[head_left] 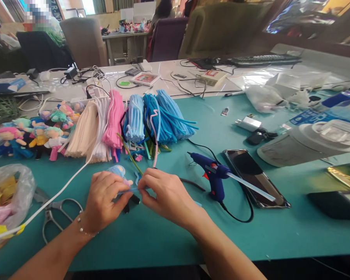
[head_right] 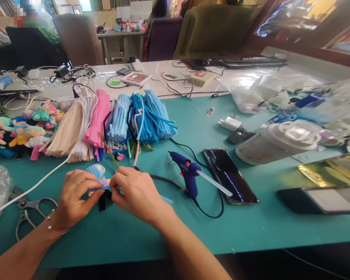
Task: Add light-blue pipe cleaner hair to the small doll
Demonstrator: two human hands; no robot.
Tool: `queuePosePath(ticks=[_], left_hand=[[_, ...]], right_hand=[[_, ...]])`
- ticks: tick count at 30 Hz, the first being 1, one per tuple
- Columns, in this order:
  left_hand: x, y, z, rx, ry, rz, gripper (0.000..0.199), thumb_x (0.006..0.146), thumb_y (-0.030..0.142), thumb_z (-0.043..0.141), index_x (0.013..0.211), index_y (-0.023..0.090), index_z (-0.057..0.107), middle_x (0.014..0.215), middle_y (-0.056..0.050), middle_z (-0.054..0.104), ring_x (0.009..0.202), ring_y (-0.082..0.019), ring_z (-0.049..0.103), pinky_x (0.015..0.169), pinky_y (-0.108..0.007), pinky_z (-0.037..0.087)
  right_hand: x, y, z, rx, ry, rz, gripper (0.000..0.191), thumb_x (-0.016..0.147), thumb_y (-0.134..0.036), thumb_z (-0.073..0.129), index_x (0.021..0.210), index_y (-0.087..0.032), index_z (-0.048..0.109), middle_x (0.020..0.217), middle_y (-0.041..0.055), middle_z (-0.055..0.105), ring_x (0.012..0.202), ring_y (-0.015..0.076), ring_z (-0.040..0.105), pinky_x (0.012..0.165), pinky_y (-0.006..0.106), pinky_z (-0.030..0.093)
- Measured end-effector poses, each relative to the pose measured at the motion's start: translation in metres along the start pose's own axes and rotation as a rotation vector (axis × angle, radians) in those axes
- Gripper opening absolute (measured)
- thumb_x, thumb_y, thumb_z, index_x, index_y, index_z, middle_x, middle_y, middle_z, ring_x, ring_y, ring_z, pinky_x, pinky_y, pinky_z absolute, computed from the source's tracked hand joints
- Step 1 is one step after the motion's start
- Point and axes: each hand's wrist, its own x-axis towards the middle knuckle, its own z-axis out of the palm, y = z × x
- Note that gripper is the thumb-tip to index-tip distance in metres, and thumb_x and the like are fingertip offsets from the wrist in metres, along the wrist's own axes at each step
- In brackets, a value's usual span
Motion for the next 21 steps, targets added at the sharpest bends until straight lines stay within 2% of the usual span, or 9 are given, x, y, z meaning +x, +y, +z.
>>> queuePosePath(ticks=[7,15,18,21], left_hand=[[0.0,0.004,0.003,0.007,0.02,0.024,0.02,0.092,0.014,0.062,0.074,0.022,0.057,0.069,0.001,0.068,0.068,-0.017,0.059,0.073,-0.034,0.04],[0.001,0.009,0.005,-0.013,0.037,0.035,0.023,0.09,0.009,0.061,0.073,0.022,0.054,0.066,0.003,0.066,0.067,-0.016,0.057,0.073,-0.033,0.039],[0.0,0.008,0.006,-0.014,0.053,0.019,0.024,0.089,0.01,0.063,0.071,0.022,0.053,0.065,0.003,0.065,0.066,-0.015,0.057,0.072,-0.033,0.039],[0.0,0.003,0.008,-0.023,0.087,-0.029,0.024,0.087,0.011,0.065,0.069,0.022,0.054,0.062,0.004,0.063,0.064,-0.016,0.056,0.07,-0.033,0.039]], right_hand=[[-0.001,-0.001,0.006,-0.017,0.046,0.039,0.017,0.078,-0.005,0.055,0.078,-0.021,0.062,0.073,-0.0013,0.063,0.066,0.0131,0.057,0.059,0.023,0.035],[-0.002,-0.008,0.024,-0.14,0.153,0.116,0.017,0.082,-0.008,0.056,0.073,-0.021,0.062,0.068,-0.0011,0.062,0.064,0.0134,0.059,0.056,0.025,0.033],[-0.002,-0.006,0.024,-0.106,0.173,0.086,0.018,0.083,-0.008,0.055,0.073,-0.02,0.063,0.067,-0.0007,0.063,0.062,0.0136,0.059,0.055,0.025,0.035],[0.0,-0.001,0.013,-0.012,0.179,-0.013,0.013,0.089,-0.014,0.056,0.084,-0.018,0.067,0.075,0.0029,0.068,0.069,0.016,0.064,0.06,0.025,0.045]])
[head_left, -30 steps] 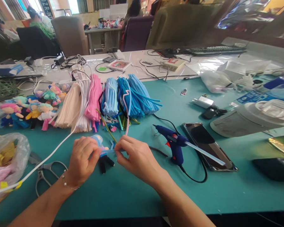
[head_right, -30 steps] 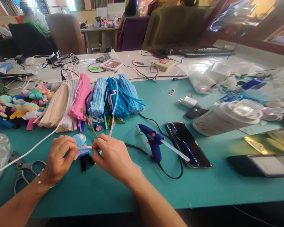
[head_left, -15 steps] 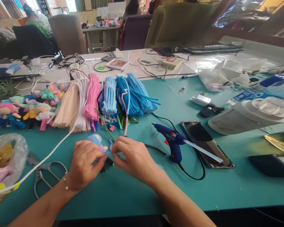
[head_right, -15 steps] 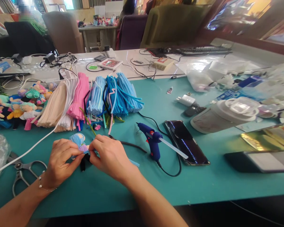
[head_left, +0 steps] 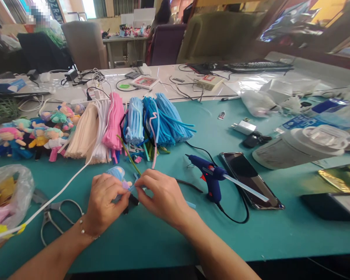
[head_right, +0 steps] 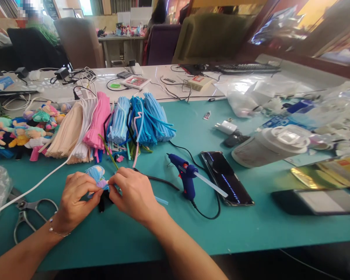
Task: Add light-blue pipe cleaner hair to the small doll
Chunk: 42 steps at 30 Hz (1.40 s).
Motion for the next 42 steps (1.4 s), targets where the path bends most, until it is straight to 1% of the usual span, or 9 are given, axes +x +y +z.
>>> queuePosePath(ticks=[4,7,9,12,16,19,28,35,42], left_hand=[[0.0,-0.011,0.003,-0.031,0.08,-0.098,0.025,0.086,0.013,0.067,0.065,0.023,0.055,0.062,0.004,0.062,0.064,-0.016,0.056,0.07,-0.032,0.04],[-0.001,-0.02,0.005,-0.068,0.124,-0.193,0.026,0.085,0.014,0.065,0.063,0.023,0.055,0.062,0.004,0.061,0.064,-0.016,0.056,0.07,-0.032,0.041],[-0.001,-0.025,0.007,-0.095,0.138,-0.246,0.025,0.084,0.016,0.064,0.062,0.023,0.055,0.06,0.005,0.061,0.064,-0.016,0.057,0.07,-0.032,0.042],[-0.002,-0.031,0.008,-0.139,0.153,-0.343,0.025,0.083,0.021,0.064,0.06,0.024,0.056,0.058,0.005,0.061,0.062,-0.016,0.057,0.07,-0.032,0.044],[-0.001,-0.033,0.01,-0.226,0.159,-0.489,0.027,0.082,0.027,0.063,0.056,0.024,0.054,0.057,0.003,0.061,0.061,-0.017,0.056,0.066,-0.031,0.044],[0.0,-0.031,0.01,-0.257,0.162,-0.517,0.029,0.082,0.029,0.062,0.055,0.024,0.054,0.055,0.004,0.059,0.059,-0.016,0.055,0.064,-0.03,0.044],[0.002,-0.028,0.013,-0.352,0.196,-0.58,0.029,0.078,0.025,0.065,0.051,0.023,0.053,0.053,0.005,0.055,0.057,-0.015,0.052,0.064,-0.03,0.043],[0.004,-0.017,0.014,-0.54,0.208,-0.662,0.032,0.08,0.027,0.066,0.051,0.021,0.052,0.056,0.004,0.051,0.05,-0.011,0.046,0.05,-0.027,0.039],[0.0,-0.012,0.019,-0.746,0.147,-0.746,0.043,0.081,0.036,0.07,0.047,0.019,0.05,0.051,0.003,0.048,0.043,-0.009,0.045,0.041,-0.025,0.039]], right_hand=[[0.006,0.012,-0.021,0.071,0.219,-0.056,0.016,0.094,-0.026,0.059,0.105,-0.017,0.067,0.097,0.0106,0.072,0.087,0.0217,0.069,0.076,0.033,0.055],[0.006,0.023,-0.033,0.086,0.509,0.07,0.013,0.096,-0.023,0.054,0.101,-0.021,0.066,0.091,0.0071,0.071,0.084,0.0213,0.069,0.075,0.035,0.056],[0.001,0.029,-0.038,0.069,0.562,0.207,0.014,0.096,-0.023,0.052,0.099,-0.022,0.066,0.085,0.0049,0.07,0.079,0.0205,0.068,0.074,0.035,0.057],[-0.013,0.034,-0.042,-0.063,0.315,0.359,0.019,0.094,-0.028,0.053,0.105,-0.021,0.067,0.091,0.0073,0.071,0.081,0.0225,0.07,0.075,0.037,0.058],[-0.041,0.033,-0.039,-0.345,-0.187,0.419,0.048,0.086,-0.043,0.065,0.128,-0.019,0.063,0.128,0.0186,0.067,0.116,0.0364,0.065,0.092,0.05,0.055],[-0.057,0.031,-0.032,-0.503,-0.342,0.389,0.061,0.081,-0.044,0.071,0.133,-0.015,0.059,0.131,0.0225,0.064,0.117,0.0407,0.063,0.09,0.053,0.055],[-0.062,0.032,-0.023,-0.607,-0.281,0.306,0.038,0.078,-0.003,0.05,0.11,-0.015,0.066,0.09,0.012,0.065,0.081,0.0289,0.063,0.072,0.04,0.054],[-0.055,0.007,-0.036,-0.317,-0.227,0.245,0.027,0.097,-0.016,0.045,0.121,-0.018,0.058,0.092,0.0082,0.064,0.075,0.0221,0.067,0.066,0.034,0.057],[-0.037,-0.012,-0.024,-0.232,-0.23,0.232,0.029,0.1,-0.023,0.048,0.127,-0.019,0.057,0.102,0.0126,0.065,0.087,0.0263,0.069,0.073,0.04,0.061]])
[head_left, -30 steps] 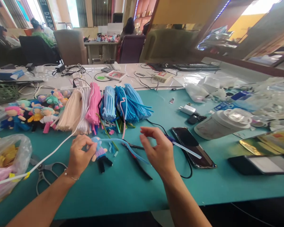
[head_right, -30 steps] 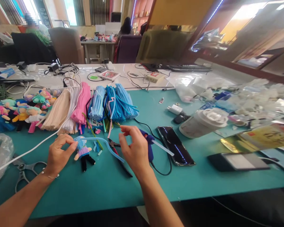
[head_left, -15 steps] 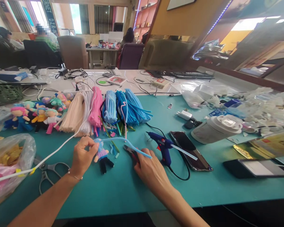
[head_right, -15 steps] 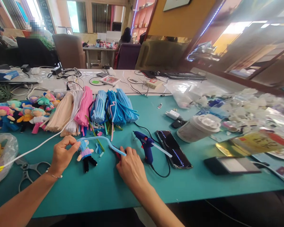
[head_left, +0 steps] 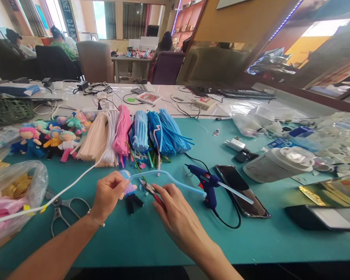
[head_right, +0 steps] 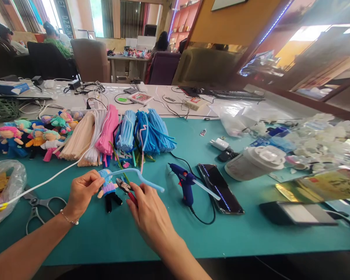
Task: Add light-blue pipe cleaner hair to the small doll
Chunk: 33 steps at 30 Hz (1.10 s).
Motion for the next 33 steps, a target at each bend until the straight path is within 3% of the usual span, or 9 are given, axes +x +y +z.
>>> queuePosePath(ticks=[9,17,25,33], left_hand=[[-0.0024,0.0056,0.0043,-0.056,-0.026,-0.08,0.045,0.076,0.041,0.074,0.045,0.02,0.049,0.048,0.005,0.044,0.046,-0.009,0.04,0.044,-0.026,0.041],[-0.0032,0.0062,0.0035,-0.058,-0.047,-0.132,0.046,0.075,0.041,0.075,0.045,0.02,0.048,0.049,0.004,0.042,0.046,-0.009,0.034,0.043,-0.026,0.035],[-0.0049,0.0072,0.0042,-0.058,-0.071,-0.178,0.046,0.075,0.043,0.075,0.045,0.02,0.048,0.048,0.005,0.039,0.043,-0.008,0.03,0.04,-0.026,0.031],[-0.005,0.0053,0.0008,0.027,-0.16,-0.017,0.035,0.08,0.04,0.073,0.055,0.02,0.061,0.054,0.002,0.053,0.049,-0.011,0.043,0.048,-0.027,0.041]], right_hand=[[0.0068,-0.0014,0.0064,0.015,0.0,-0.015,0.031,0.1,-0.023,0.049,0.129,-0.018,0.057,0.102,0.0129,0.065,0.089,0.0269,0.068,0.076,0.043,0.061],[0.0088,-0.0032,0.0074,-0.036,-0.013,-0.042,0.03,0.101,-0.024,0.049,0.128,-0.014,0.057,0.099,0.0125,0.064,0.083,0.0252,0.067,0.072,0.04,0.06],[0.0072,-0.002,0.01,-0.096,0.056,-0.068,0.029,0.102,-0.027,0.047,0.128,-0.019,0.058,0.094,0.0092,0.063,0.08,0.0223,0.066,0.068,0.034,0.059],[0.0047,0.0025,0.0059,-0.076,0.047,-0.094,0.033,0.105,-0.03,0.042,0.131,-0.016,0.057,0.093,0.0097,0.062,0.077,0.0212,0.066,0.067,0.033,0.059]])
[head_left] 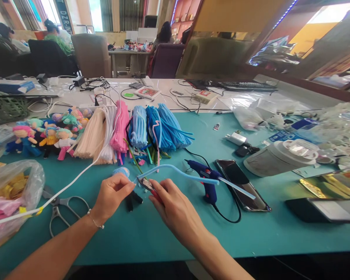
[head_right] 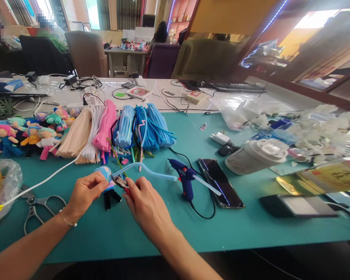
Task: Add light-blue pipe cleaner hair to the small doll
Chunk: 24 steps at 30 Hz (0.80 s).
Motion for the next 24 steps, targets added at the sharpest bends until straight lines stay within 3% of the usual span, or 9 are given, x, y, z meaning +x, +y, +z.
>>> queuePosePath(ticks=[6,10,13,17,20,22,24], left_hand=[[-0.003,-0.007,-0.003,0.071,-0.067,0.113,0.017,0.086,0.03,0.07,0.072,0.02,0.071,0.066,-0.001,0.063,0.06,-0.014,0.056,0.055,-0.027,0.046],[-0.002,-0.008,-0.006,0.101,-0.093,0.23,0.016,0.089,0.028,0.068,0.075,0.02,0.071,0.069,-0.002,0.066,0.064,-0.016,0.059,0.057,-0.027,0.047],[0.0,-0.008,-0.006,0.117,-0.105,0.282,0.015,0.091,0.028,0.067,0.078,0.02,0.07,0.071,-0.002,0.067,0.067,-0.016,0.061,0.061,-0.027,0.048],[-0.001,-0.005,-0.006,0.095,-0.108,0.29,0.015,0.091,0.028,0.067,0.078,0.02,0.071,0.073,-0.003,0.068,0.07,-0.016,0.062,0.064,-0.026,0.048],[-0.002,0.0,-0.004,0.056,-0.121,0.179,0.017,0.087,0.029,0.07,0.073,0.019,0.07,0.07,-0.002,0.067,0.066,-0.014,0.06,0.061,-0.025,0.046],[-0.002,0.004,-0.004,-0.013,-0.156,0.006,0.022,0.082,0.033,0.074,0.067,0.018,0.068,0.064,-0.001,0.063,0.059,-0.012,0.056,0.056,-0.024,0.044],[-0.002,0.008,-0.003,-0.115,-0.222,-0.226,0.029,0.075,0.039,0.078,0.062,0.017,0.064,0.058,0.001,0.059,0.048,-0.009,0.047,0.046,-0.023,0.037]], right_hand=[[-0.001,0.002,-0.011,0.189,-0.063,0.013,0.037,0.107,-0.032,0.034,0.129,-0.015,0.058,0.091,0.0086,0.06,0.071,0.0195,0.065,0.064,0.032,0.058],[0.001,0.0,-0.018,0.475,-0.174,0.11,0.032,0.105,-0.034,0.039,0.102,-0.019,0.066,0.081,0.0032,0.056,0.066,0.0157,0.059,0.064,0.027,0.053],[0.002,-0.001,-0.02,0.733,-0.302,0.22,0.048,0.103,-0.054,0.04,0.078,-0.019,0.061,0.07,-0.0007,0.05,0.058,0.0129,0.048,0.054,0.024,0.044],[0.001,-0.001,-0.021,1.081,-0.503,0.37,0.064,0.089,-0.078,0.045,0.085,-0.016,0.062,0.059,-0.0055,0.043,0.054,0.0114,0.041,0.051,0.024,0.038],[0.001,-0.001,-0.022,1.034,-0.471,0.353,0.067,0.089,-0.079,0.043,0.085,-0.016,0.063,0.061,-0.0047,0.044,0.055,0.0116,0.041,0.052,0.024,0.038],[0.0,-0.001,-0.021,0.859,-0.379,0.283,0.061,0.096,-0.071,0.039,0.083,-0.017,0.064,0.068,-0.0017,0.048,0.058,0.0124,0.045,0.054,0.024,0.041],[-0.003,0.0,-0.016,0.657,-0.274,0.192,0.053,0.103,-0.058,0.036,0.093,-0.017,0.068,0.077,0.0022,0.054,0.064,0.0144,0.053,0.061,0.026,0.048]])
